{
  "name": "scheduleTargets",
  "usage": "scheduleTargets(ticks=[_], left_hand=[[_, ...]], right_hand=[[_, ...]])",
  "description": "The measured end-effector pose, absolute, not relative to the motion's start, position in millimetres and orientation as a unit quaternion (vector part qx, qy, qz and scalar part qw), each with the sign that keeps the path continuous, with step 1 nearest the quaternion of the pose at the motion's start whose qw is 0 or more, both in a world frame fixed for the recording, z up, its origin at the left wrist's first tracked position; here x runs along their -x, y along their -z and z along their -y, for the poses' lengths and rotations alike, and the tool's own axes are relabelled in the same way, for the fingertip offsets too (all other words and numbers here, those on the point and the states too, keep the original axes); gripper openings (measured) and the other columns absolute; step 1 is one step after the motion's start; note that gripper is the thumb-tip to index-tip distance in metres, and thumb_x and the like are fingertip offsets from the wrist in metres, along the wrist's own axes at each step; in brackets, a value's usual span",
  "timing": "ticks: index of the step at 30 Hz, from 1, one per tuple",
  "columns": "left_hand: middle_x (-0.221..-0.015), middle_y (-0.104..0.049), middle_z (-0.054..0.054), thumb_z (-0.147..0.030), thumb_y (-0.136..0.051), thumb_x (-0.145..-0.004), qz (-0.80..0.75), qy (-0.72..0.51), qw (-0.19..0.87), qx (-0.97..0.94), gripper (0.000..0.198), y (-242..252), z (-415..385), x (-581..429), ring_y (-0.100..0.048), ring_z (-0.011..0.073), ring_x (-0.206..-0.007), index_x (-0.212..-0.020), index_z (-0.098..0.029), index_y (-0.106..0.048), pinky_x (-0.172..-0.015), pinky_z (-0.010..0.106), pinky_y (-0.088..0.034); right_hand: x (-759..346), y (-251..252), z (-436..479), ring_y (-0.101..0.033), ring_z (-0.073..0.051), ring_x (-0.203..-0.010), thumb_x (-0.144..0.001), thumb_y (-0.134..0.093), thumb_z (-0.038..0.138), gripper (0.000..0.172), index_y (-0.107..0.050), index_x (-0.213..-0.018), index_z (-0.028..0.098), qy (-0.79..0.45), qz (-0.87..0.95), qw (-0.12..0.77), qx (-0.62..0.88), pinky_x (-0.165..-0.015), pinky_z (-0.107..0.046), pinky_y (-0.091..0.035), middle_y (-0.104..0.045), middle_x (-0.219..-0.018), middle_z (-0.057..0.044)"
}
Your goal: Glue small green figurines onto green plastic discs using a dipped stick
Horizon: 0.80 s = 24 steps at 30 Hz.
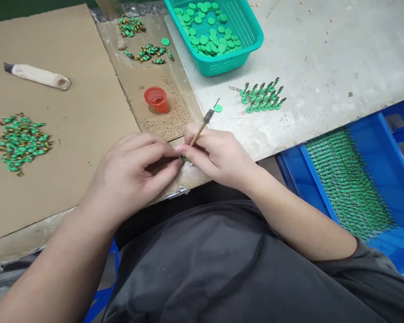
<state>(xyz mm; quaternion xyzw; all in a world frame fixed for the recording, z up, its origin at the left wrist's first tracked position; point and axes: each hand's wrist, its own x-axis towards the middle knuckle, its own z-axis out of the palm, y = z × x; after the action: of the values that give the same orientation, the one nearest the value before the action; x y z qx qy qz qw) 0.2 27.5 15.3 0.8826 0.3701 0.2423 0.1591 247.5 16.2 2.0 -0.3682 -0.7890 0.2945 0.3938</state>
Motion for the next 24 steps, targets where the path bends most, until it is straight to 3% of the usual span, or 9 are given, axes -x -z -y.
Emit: scheduleTargets(ticks=[9, 17, 20, 24], left_hand=[[-0.09, -0.066, -0.001, -0.04, -0.066, -0.116, -0.384, -0.232, 0.167, -0.878, 0.03, -15, -29, -1, -0.065, 0.0198, -0.084, -0.089, -0.027, -0.064, -0.081, 0.038, -0.05], [-0.097, -0.072, 0.0, -0.042, -0.061, -0.118, -0.394, -0.218, 0.153, -0.88, 0.024, -17, -25, -5, -0.071, 0.0231, -0.093, -0.102, -0.028, -0.073, -0.086, 0.041, -0.054], [-0.106, -0.078, 0.002, -0.041, -0.063, -0.117, -0.412, -0.222, 0.13, -0.874, 0.019, -18, -18, -8, -0.074, 0.0254, -0.099, -0.108, -0.029, -0.075, -0.093, 0.043, -0.057], [-0.103, -0.079, 0.004, -0.037, -0.065, -0.116, -0.442, -0.233, 0.108, -0.86, 0.015, -16, -8, -13, -0.074, 0.0272, -0.1, -0.106, -0.028, -0.073, -0.094, 0.044, -0.057]], right_hand=[[-243, -9, -20, -0.076, -0.02, -0.092, -0.127, -0.057, 0.042, 0.026, -0.073, -0.116, 0.024, -0.296, 0.805, 0.333, 0.392, -0.093, -0.03, -0.058, -0.079, -0.1, -0.001], [-238, -13, -24, -0.074, -0.019, -0.092, -0.126, -0.058, 0.041, 0.034, -0.069, -0.098, 0.024, -0.326, 0.792, 0.33, 0.397, -0.089, -0.03, -0.056, -0.078, -0.101, -0.002], [-242, -8, -17, -0.071, -0.016, -0.084, -0.127, -0.056, 0.048, 0.044, -0.061, -0.09, 0.025, -0.326, 0.75, 0.373, 0.439, -0.084, -0.029, -0.055, -0.072, -0.091, 0.0], [-247, -3, -6, -0.069, -0.016, -0.078, -0.124, -0.058, 0.064, 0.051, -0.055, -0.089, 0.027, -0.352, 0.679, 0.414, 0.493, -0.077, -0.03, -0.056, -0.066, -0.08, 0.003]])
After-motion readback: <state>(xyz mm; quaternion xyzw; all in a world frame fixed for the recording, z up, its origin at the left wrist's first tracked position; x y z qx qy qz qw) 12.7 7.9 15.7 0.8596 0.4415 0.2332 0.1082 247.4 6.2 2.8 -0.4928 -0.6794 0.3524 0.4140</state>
